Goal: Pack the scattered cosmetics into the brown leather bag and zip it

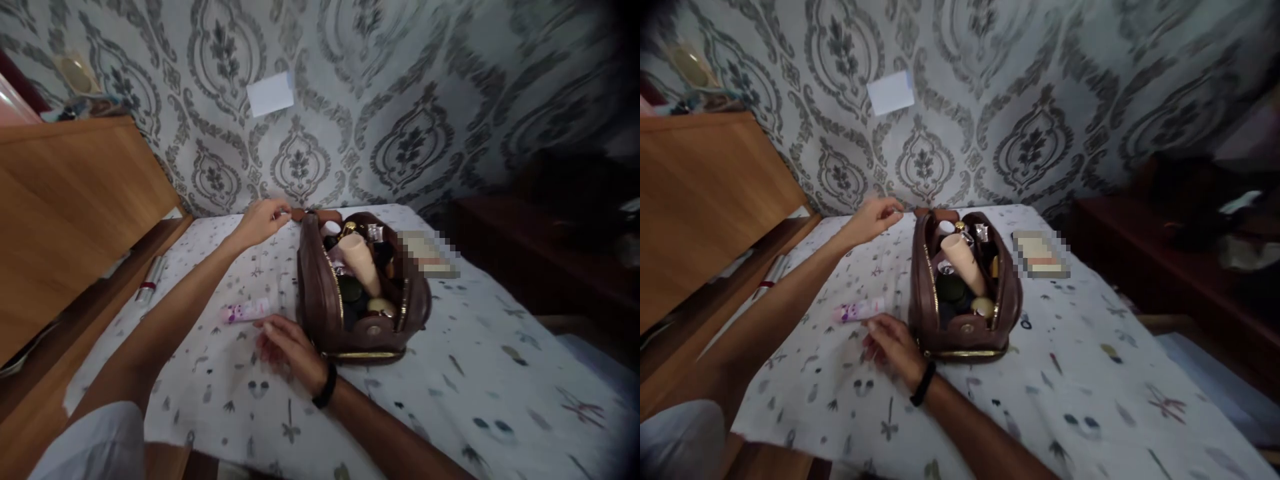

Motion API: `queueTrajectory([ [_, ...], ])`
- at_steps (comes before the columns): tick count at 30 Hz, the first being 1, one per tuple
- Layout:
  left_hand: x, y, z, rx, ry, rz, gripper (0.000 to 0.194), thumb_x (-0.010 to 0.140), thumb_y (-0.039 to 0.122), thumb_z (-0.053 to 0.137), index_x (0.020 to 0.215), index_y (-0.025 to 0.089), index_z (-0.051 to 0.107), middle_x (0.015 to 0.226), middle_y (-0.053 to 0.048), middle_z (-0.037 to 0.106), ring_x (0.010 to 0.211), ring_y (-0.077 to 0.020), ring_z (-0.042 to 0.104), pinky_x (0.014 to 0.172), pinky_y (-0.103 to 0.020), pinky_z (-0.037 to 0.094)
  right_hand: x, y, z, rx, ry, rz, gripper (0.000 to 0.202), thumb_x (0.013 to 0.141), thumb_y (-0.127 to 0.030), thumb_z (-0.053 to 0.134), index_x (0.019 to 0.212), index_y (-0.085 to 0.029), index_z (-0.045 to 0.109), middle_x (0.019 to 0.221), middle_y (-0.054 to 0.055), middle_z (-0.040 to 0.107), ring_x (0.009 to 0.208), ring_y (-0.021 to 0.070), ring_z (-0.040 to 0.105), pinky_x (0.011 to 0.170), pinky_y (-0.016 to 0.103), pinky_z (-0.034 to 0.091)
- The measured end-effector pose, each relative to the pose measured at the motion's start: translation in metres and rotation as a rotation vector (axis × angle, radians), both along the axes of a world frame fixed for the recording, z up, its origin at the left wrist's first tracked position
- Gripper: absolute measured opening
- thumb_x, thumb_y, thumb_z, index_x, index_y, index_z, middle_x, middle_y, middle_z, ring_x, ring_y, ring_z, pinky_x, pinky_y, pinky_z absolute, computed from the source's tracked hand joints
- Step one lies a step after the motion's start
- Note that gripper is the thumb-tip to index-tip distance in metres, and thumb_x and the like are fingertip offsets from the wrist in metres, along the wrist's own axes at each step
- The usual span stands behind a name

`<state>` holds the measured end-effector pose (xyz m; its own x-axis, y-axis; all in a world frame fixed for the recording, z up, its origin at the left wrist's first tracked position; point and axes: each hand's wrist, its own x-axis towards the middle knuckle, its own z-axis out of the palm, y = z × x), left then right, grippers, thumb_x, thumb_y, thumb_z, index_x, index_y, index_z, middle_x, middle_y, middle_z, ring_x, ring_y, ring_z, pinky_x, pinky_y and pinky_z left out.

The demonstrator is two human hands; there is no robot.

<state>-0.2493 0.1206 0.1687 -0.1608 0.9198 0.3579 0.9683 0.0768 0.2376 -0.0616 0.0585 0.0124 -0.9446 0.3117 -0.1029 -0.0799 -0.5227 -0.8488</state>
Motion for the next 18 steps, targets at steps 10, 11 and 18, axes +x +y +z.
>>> queueTrajectory([
  [10, -0.027, -0.145, -0.059, -0.648, -0.322, -0.04, 0.053, 0.078, 0.052, 0.065, 0.119, 0.02, 0.062, 0.11, -0.006, 0.064, 0.103, -0.0231, 0.059, 0.086, -0.027, 0.044, -0.002, -0.001, -0.007, 0.035, 0.002, -0.063, 0.058, 0.074, -0.064, 0.072, 0.107, -0.018, 0.058, 0.085, 0.001, 0.059, 0.062, 0.011, 0.063, 0.048, 0.021, 0.041],
  [11, -0.024, -0.156, -0.063, -0.658, -0.316, 0.011, 0.056, 0.074, 0.05, 0.069, 0.121, 0.021, 0.06, 0.112, -0.007, 0.063, 0.105, -0.0243, 0.058, 0.088, -0.028, 0.044, -0.002, -0.001, -0.007, 0.039, 0.003, -0.069, 0.057, 0.075, -0.062, 0.071, 0.109, -0.018, 0.058, 0.087, 0.001, 0.059, 0.063, 0.0112, 0.063, 0.048, 0.021, 0.041],
  [18, -0.013, -0.196, -0.092, -0.462, -0.314, 0.212, 0.024, 0.085, 0.036, 0.055, 0.101, 0.02, 0.063, 0.094, -0.004, 0.065, 0.085, -0.0207, 0.057, 0.075, -0.03, 0.044, -0.004, -0.003, -0.014, 0.059, -0.034, -0.113, 0.061, 0.077, -0.059, 0.071, 0.12, -0.02, 0.052, 0.094, 0.002, 0.058, 0.071, 0.0142, 0.067, 0.053, 0.023, 0.044],
])
